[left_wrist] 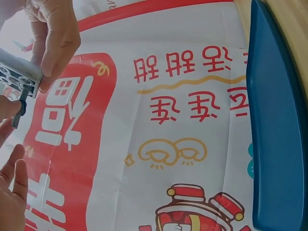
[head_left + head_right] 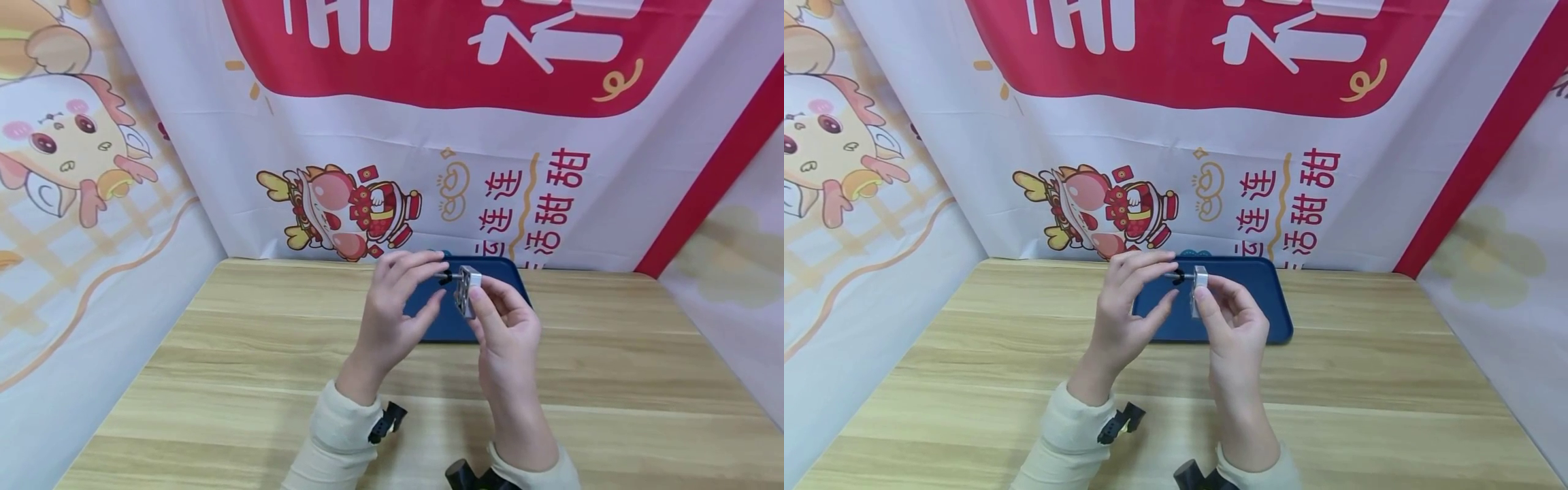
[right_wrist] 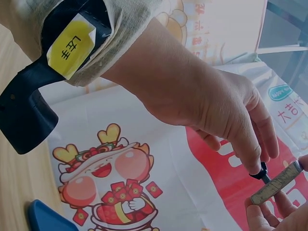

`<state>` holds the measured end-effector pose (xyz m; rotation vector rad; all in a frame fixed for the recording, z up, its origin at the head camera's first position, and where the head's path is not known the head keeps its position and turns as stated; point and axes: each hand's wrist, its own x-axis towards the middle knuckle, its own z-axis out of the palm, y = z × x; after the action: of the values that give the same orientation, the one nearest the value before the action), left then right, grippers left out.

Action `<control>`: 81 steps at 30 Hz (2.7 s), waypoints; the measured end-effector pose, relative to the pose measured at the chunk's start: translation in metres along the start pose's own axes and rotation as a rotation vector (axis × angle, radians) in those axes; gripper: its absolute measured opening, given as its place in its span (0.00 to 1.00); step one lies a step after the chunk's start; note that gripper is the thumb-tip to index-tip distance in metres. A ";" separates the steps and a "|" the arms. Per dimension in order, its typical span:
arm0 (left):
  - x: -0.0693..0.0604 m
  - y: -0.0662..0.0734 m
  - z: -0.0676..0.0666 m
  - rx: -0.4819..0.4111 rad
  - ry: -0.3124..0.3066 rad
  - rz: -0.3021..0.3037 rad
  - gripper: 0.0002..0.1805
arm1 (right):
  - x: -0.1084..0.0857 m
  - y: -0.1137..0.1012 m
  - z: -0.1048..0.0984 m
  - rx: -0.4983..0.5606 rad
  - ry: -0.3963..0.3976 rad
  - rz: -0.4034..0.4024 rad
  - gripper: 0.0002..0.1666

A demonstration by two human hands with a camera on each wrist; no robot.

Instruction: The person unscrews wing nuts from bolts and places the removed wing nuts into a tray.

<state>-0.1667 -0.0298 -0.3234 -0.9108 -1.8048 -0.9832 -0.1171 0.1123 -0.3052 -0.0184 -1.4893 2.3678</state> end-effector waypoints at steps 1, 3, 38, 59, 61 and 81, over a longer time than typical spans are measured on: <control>0.000 0.000 0.000 0.016 -0.003 0.011 0.20 | 0.000 0.000 0.000 0.001 -0.001 -0.002 0.06; 0.000 0.000 0.000 0.041 -0.010 0.028 0.20 | 0.000 0.000 0.000 -0.002 -0.002 -0.004 0.06; -0.006 -0.011 -0.006 -0.284 -0.130 -0.360 0.18 | -0.001 0.006 0.001 -0.109 -0.021 0.034 0.08; -0.002 -0.006 -0.005 -0.433 -0.173 -0.720 0.11 | -0.003 0.005 0.002 -0.123 -0.033 0.026 0.09; -0.002 -0.006 -0.004 -0.429 -0.185 -0.724 0.11 | -0.003 0.006 0.002 -0.115 -0.031 0.022 0.09; -0.001 0.003 -0.012 -0.287 -0.048 -0.305 0.20 | -0.002 0.004 0.003 -0.110 -0.030 0.017 0.09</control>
<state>-0.1601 -0.0394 -0.3202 -0.8484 -1.9113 -1.4524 -0.1168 0.1073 -0.3077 -0.0226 -1.6383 2.3064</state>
